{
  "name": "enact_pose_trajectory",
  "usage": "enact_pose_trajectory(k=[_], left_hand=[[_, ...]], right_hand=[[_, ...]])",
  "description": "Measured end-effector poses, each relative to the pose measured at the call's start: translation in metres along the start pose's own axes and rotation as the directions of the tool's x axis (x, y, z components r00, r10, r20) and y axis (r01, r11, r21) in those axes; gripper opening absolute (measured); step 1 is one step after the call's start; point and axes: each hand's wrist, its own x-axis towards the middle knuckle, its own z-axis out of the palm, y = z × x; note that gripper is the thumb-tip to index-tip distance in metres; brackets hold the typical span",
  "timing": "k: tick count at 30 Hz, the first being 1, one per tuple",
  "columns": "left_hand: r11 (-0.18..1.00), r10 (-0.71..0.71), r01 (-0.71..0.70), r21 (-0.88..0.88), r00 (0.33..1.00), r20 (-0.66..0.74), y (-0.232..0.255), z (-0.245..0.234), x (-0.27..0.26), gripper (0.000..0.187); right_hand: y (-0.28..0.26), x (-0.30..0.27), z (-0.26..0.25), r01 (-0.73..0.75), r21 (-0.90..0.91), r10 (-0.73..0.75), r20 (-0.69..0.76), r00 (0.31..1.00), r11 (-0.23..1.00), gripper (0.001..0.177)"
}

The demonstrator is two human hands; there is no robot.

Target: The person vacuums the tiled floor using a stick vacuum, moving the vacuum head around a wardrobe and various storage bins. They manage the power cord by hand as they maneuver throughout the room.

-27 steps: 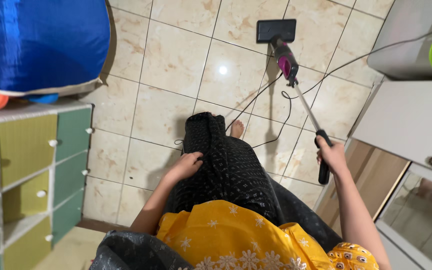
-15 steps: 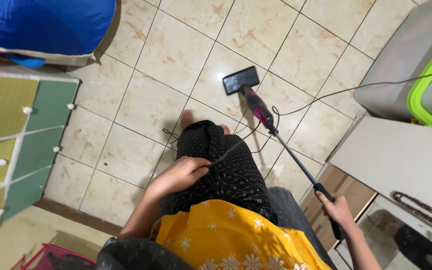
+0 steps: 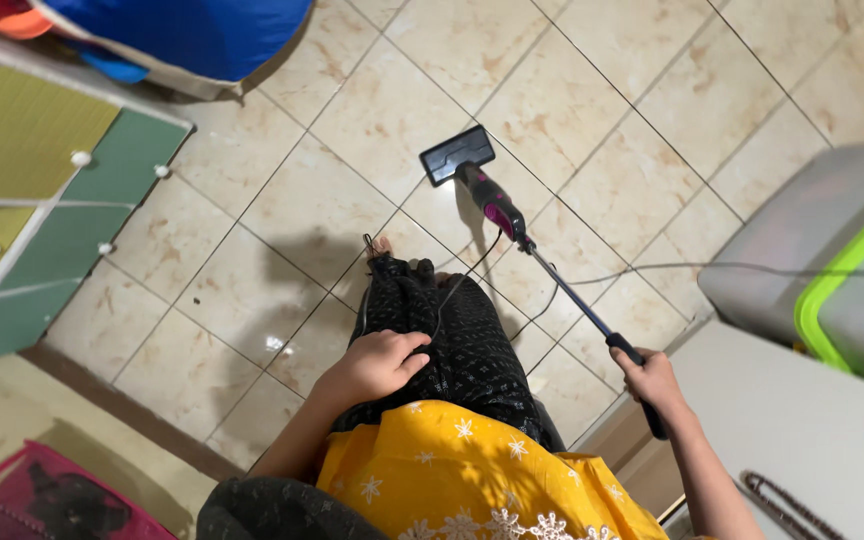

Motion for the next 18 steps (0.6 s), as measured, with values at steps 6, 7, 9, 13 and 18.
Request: enact_pose_trajectory(k=[6,7,9,13,18], left_hand=[[0.983,-0.183,0.184,-0.029,0.983,0.01,-0.016,-0.025,-0.014,0.041],[0.981,-0.191,0.19,-0.042,0.982,-0.003,-0.021,-0.026,-0.015,0.041],[0.988,-0.15,0.145,-0.061,0.985,-0.085,-0.034,-0.027,-0.019,0.044],[0.986,-0.167,0.166,-0.017,0.978,-0.123,-0.056,-0.03,-0.023,0.045],[0.969,-0.249,0.247,-0.03,0.965,-0.079,-0.072,-0.051,-0.032,0.046]], right_hand=[[-0.1,0.057,0.019,0.118,0.07,-0.12,0.029,0.992,0.991,0.049],[-0.12,0.065,0.027,0.13,0.085,-0.133,0.029,0.991,0.988,0.048],[-0.16,0.078,0.044,0.166,0.122,-0.172,0.04,0.984,0.978,0.048],[-0.223,0.089,0.074,0.216,0.201,-0.23,0.05,0.972,0.956,0.043],[-0.246,0.084,0.089,0.225,0.163,-0.237,0.059,0.97,0.961,0.046]])
